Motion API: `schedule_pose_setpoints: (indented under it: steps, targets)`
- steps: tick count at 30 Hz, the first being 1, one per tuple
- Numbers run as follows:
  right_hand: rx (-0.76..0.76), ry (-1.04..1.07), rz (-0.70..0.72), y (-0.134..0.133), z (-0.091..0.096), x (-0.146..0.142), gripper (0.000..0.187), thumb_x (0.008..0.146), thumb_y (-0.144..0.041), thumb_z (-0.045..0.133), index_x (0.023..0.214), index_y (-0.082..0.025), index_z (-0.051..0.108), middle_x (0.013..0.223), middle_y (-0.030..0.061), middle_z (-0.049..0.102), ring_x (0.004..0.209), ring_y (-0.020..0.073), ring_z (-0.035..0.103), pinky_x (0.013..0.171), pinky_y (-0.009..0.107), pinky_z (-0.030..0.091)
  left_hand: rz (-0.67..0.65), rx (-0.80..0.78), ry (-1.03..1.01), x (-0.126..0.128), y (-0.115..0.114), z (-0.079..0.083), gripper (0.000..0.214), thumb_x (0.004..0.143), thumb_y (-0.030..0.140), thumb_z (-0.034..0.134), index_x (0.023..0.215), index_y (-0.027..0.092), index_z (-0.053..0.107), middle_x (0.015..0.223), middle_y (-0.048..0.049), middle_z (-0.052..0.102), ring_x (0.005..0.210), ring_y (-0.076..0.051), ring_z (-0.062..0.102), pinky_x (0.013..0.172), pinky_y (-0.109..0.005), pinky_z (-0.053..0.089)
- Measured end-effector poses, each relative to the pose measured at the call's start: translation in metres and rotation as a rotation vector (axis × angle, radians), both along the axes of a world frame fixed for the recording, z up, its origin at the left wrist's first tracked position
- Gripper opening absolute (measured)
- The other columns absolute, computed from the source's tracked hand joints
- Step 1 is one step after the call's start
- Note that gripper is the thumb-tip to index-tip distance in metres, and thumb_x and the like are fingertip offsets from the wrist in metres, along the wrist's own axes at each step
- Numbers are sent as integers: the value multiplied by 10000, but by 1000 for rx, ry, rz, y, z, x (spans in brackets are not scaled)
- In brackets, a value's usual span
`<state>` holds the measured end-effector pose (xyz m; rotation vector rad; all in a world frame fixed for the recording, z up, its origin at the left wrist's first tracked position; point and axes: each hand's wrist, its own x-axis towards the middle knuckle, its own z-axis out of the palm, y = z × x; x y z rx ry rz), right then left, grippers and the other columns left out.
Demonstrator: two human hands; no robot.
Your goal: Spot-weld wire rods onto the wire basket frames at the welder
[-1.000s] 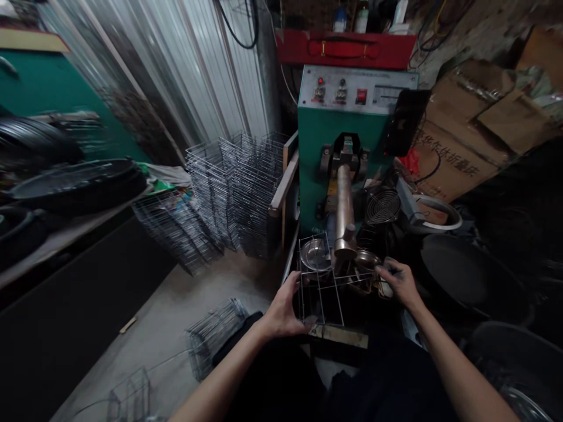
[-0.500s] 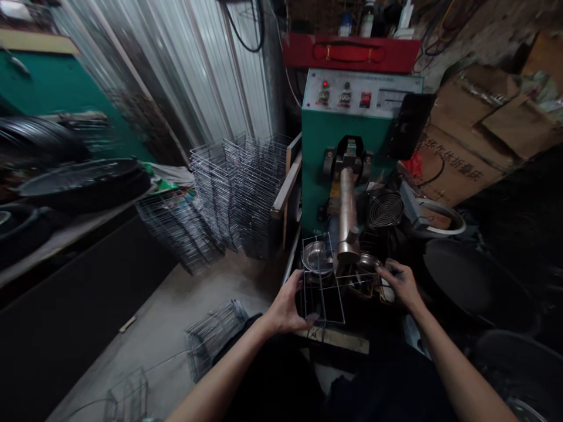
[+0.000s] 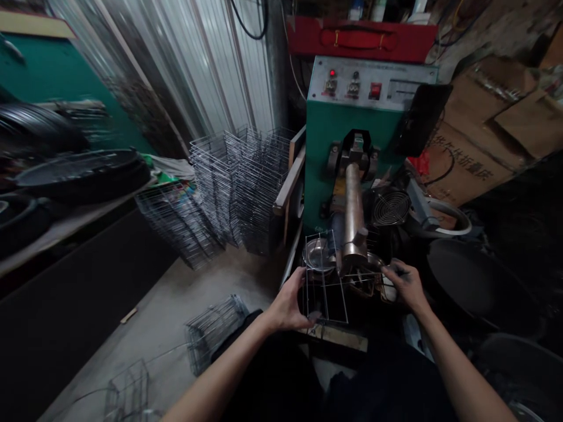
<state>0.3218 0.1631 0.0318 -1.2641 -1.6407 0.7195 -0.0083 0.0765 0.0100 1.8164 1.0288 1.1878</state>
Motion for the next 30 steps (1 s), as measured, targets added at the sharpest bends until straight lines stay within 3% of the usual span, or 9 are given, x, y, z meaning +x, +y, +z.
schedule_pose_setpoints:
  steps: [8,14,18,21,24,26,30]
  targets:
    - [-14,19,-19,2,-7,2,612,743,-681,769,518,-208,450,594,-18,399,597,143,381,562,286,308,4,-15,10,-2,2,-5,904,593,279,848,1393,194,437,1306,-119,579,1189,-349,636,1100,-570,540]
    - [-8,11,-15,-2,-9,6,567,789,-623,754,528,-207,470,606,-20,413,620,149,406,601,291,325,26,40,90,-5,3,-2,782,603,233,812,1312,219,481,1179,-81,583,1098,-313,629,1051,-550,561]
    - [-24,4,-7,2,-12,4,594,794,-654,730,516,-213,447,593,-28,396,599,141,392,586,290,323,-10,0,65,-5,2,2,826,611,230,835,1353,219,473,1236,-93,599,1158,-332,640,1064,-550,555]
    - [12,-86,-67,-3,-7,17,547,823,-693,670,591,-211,560,671,9,528,675,178,507,653,309,404,-25,-45,26,-5,0,5,879,601,262,864,1379,194,462,1295,-121,600,1224,-358,631,1099,-571,534]
    - [42,-235,-204,-38,-10,67,492,839,-698,642,881,-213,712,954,90,702,918,266,641,843,380,482,-7,-82,54,-5,-2,6,903,625,300,881,1402,182,437,1349,-147,581,1286,-364,603,1120,-582,520]
    - [-8,-335,-337,-85,-27,121,511,839,-701,623,997,-223,709,1034,120,733,983,312,673,896,429,498,-8,-89,83,-6,-2,6,896,646,313,880,1409,187,428,1378,-153,566,1319,-362,582,1134,-588,507]
    - [-398,-655,-659,-210,-89,218,476,777,-700,566,825,-243,689,853,198,749,827,425,716,735,525,538,-4,-79,135,-9,0,3,938,640,384,904,1419,210,411,1382,-148,559,1311,-367,585,1132,-619,499]
